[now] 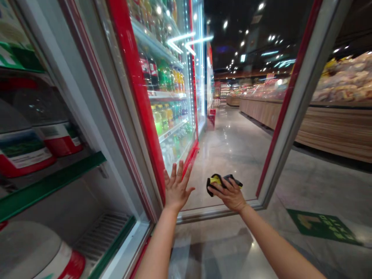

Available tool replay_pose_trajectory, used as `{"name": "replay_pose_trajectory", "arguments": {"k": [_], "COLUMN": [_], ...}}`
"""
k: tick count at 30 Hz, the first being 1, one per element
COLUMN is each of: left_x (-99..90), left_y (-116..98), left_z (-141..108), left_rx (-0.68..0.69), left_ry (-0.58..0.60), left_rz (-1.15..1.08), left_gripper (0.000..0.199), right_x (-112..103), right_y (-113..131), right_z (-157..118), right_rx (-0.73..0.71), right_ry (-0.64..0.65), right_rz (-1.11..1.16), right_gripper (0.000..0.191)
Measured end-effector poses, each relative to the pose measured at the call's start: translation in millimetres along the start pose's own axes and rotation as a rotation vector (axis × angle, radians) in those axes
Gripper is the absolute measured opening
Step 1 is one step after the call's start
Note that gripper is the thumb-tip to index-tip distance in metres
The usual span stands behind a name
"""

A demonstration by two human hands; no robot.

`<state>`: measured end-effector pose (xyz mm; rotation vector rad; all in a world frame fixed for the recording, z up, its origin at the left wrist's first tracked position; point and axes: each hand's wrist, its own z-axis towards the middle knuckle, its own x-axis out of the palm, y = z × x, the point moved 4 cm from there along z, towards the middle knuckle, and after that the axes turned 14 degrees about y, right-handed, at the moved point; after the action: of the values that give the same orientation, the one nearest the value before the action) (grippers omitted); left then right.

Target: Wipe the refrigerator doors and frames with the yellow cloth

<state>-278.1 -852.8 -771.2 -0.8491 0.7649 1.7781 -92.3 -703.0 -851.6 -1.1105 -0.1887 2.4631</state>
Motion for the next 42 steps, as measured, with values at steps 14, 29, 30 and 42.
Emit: {"name": "replay_pose_trajectory", "arguments": {"k": [14,29,30,42], "left_x": [21.5,32.1,31.9,28.4], "left_y": [-78.7,-75.8,-76.1,-78.7], "left_z": [23.9,33.2,33.5,34.4], "left_rx": [0.126,0.140,0.138,0.131], "left_ry": [0.039,0.008,0.004,-0.005], "left_rz": [-0.056,-0.110,-0.110,-0.110], "left_gripper": [0.117,0.117,0.117,0.113], "right_x": [19.3,19.9,15.1,-24.0], "right_y": [-63.4,-97.3,-106.7,-109.6], "right_z": [-51.2,-69.4,-67.4,-4.1], "right_rx": [0.433,0.495,0.550,0.547], "right_ry": [0.022,0.084,0.053,-0.020], "right_rz": [0.060,0.052,0.060,0.265], "right_gripper": [0.059,0.072,0.077,0.092]}}
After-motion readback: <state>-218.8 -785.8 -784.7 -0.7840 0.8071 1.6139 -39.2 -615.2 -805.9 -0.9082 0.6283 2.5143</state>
